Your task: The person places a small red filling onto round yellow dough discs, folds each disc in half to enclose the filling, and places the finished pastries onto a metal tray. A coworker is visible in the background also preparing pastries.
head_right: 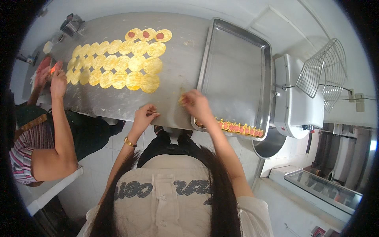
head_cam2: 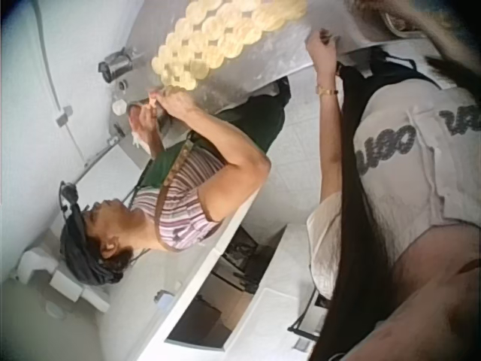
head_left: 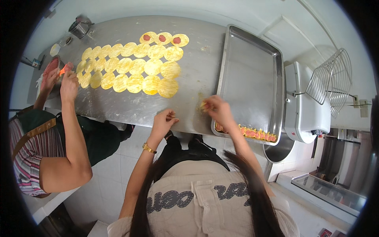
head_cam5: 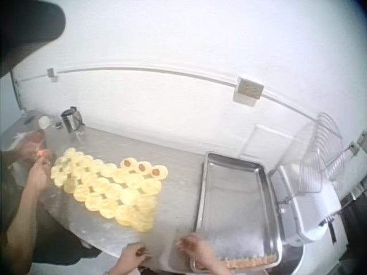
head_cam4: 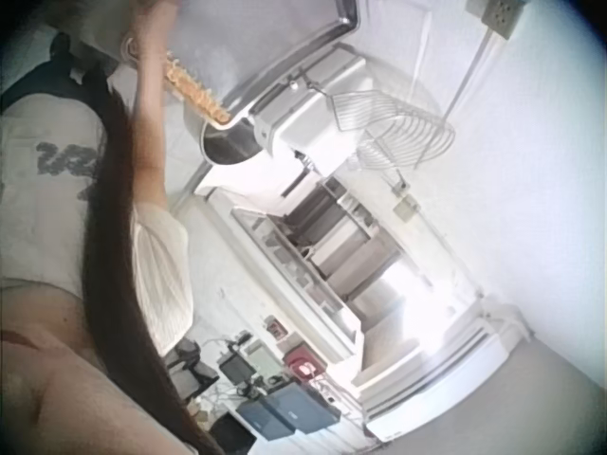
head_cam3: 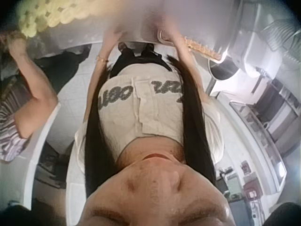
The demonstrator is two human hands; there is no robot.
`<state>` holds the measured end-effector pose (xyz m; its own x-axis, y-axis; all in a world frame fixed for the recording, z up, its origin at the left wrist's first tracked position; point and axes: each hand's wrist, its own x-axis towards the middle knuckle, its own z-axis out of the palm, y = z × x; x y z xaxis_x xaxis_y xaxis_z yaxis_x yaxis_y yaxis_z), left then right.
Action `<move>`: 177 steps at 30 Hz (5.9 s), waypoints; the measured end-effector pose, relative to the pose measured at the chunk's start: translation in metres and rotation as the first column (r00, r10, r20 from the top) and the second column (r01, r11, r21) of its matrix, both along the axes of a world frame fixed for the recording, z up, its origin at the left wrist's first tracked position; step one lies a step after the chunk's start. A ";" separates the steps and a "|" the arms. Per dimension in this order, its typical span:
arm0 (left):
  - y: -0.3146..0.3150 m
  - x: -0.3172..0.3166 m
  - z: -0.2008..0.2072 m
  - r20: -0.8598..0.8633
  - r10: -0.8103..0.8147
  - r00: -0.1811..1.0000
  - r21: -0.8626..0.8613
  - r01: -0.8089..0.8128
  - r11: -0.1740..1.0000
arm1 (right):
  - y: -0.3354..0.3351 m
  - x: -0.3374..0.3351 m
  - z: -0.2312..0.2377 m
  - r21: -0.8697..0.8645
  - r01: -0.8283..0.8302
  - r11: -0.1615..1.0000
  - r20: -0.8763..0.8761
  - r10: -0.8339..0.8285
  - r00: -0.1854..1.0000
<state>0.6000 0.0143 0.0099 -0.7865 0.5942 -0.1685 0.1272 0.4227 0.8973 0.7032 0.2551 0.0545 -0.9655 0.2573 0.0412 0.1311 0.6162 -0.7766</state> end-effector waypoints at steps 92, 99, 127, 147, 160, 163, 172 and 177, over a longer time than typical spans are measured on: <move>0.084 -0.409 -0.022 0.671 0.196 0.715 0.423 -0.586 0.691 | 0.055 0.050 0.043 0.032 0.716 0.698 -0.197 -0.698 0.689; 0.068 -0.302 0.033 0.708 -0.450 0.545 0.664 -0.296 0.687 | -0.007 -0.040 0.030 -0.373 0.419 0.828 -0.136 -0.496 0.858; 0.026 -0.016 0.004 0.619 0.069 0.782 0.316 -0.329 0.890 | -0.062 -0.037 -0.048 -0.871 0.226 0.435 0.124 -0.251 0.960; 0.017 -0.008 0.000 0.264 0.122 0.957 0.273 -0.195 0.942 | -0.048 -0.037 -0.033 -0.540 0.030 0.841 0.016 -0.026 1.000; 0.037 0.002 0.005 -0.007 0.048 0.999 0.077 -0.048 0.996 | -0.051 -0.034 -0.036 -0.050 -0.031 0.998 0.072 0.034 0.997; 0.038 0.003 0.008 -0.092 -0.024 0.995 0.030 0.027 0.999 | -0.051 -0.030 -0.034 0.007 -0.034 0.999 0.089 0.033 0.995; 0.040 -0.007 0.011 0.066 -0.153 0.986 -0.019 0.155 0.988 | -0.051 -0.021 -0.033 0.058 -0.013 0.998 0.051 0.010 0.999; 0.045 -0.008 0.014 -0.083 -0.208 0.975 -0.218 0.186 0.958 | -0.049 -0.029 -0.034 0.011 -0.050 0.999 0.002 0.050 0.999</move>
<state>0.5921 0.0592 0.0239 -0.6773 0.6996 -0.2278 0.3148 0.5554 0.7697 0.6747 0.2066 0.0209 -0.9771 0.2084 0.0418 0.1016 0.6306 -0.7694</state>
